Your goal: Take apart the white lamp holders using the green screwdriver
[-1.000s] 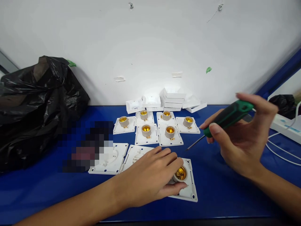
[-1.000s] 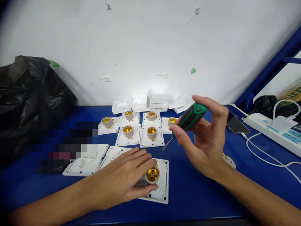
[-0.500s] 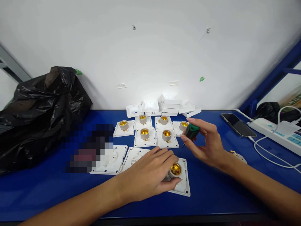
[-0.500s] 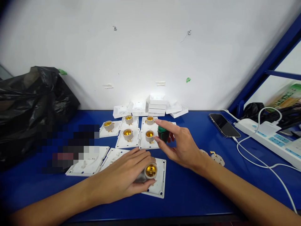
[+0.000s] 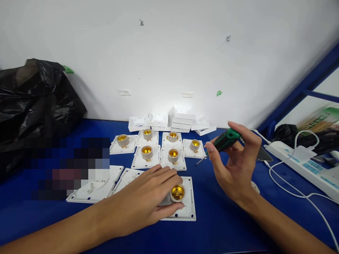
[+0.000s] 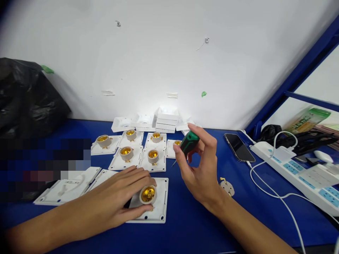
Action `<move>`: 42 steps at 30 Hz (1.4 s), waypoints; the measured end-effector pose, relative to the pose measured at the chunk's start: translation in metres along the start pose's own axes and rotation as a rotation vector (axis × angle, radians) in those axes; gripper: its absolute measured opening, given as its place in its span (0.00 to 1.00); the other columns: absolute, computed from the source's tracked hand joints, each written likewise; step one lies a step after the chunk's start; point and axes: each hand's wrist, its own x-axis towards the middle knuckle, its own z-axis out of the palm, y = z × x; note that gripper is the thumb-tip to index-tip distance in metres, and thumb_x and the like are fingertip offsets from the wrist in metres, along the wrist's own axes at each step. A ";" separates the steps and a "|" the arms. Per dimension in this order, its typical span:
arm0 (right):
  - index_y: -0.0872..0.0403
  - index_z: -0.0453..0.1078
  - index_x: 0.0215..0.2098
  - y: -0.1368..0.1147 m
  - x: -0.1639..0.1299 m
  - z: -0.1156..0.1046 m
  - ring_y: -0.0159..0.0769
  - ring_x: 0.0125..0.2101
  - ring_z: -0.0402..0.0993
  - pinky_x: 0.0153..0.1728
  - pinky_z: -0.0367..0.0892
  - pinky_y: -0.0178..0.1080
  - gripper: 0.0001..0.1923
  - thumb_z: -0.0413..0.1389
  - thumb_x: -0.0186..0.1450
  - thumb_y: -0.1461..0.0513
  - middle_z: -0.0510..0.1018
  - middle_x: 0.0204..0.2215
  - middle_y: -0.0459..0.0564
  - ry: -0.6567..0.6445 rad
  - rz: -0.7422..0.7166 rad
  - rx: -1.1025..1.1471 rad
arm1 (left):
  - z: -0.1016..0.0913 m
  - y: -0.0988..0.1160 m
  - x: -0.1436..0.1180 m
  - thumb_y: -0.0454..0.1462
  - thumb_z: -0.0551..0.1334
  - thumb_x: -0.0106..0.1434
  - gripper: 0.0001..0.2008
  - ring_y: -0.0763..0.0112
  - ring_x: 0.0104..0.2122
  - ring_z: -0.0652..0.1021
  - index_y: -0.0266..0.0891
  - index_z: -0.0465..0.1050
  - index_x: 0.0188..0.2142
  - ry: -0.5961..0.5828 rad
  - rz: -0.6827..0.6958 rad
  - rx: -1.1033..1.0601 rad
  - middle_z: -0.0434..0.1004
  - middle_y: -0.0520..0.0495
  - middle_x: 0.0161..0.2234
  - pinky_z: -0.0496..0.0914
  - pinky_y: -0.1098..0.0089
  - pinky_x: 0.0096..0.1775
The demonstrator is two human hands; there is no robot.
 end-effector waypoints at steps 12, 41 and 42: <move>0.39 0.62 0.65 0.000 -0.002 -0.003 0.35 0.33 0.76 0.25 0.78 0.42 0.32 0.64 0.67 0.65 0.66 0.56 0.53 -0.050 0.047 -0.083 | 0.007 0.000 0.008 0.43 0.64 0.73 0.11 0.54 0.47 0.79 0.38 0.72 0.48 -0.042 0.016 0.143 0.77 0.44 0.45 0.69 0.51 0.58; 0.35 0.63 0.66 -0.001 0.008 -0.012 0.34 0.28 0.79 0.23 0.79 0.44 0.37 0.63 0.64 0.69 0.68 0.55 0.50 0.021 -0.189 -0.049 | 0.000 0.012 0.006 0.44 0.61 0.75 0.13 0.59 0.44 0.79 0.39 0.70 0.53 -0.042 0.097 0.104 0.78 0.46 0.43 0.70 0.57 0.54; 0.35 0.63 0.65 -0.001 0.010 -0.013 0.33 0.28 0.78 0.24 0.79 0.45 0.36 0.63 0.64 0.67 0.67 0.55 0.50 0.054 -0.163 -0.064 | -0.004 0.015 0.013 0.44 0.61 0.75 0.13 0.59 0.44 0.78 0.39 0.70 0.53 -0.059 0.106 0.087 0.77 0.46 0.43 0.69 0.57 0.55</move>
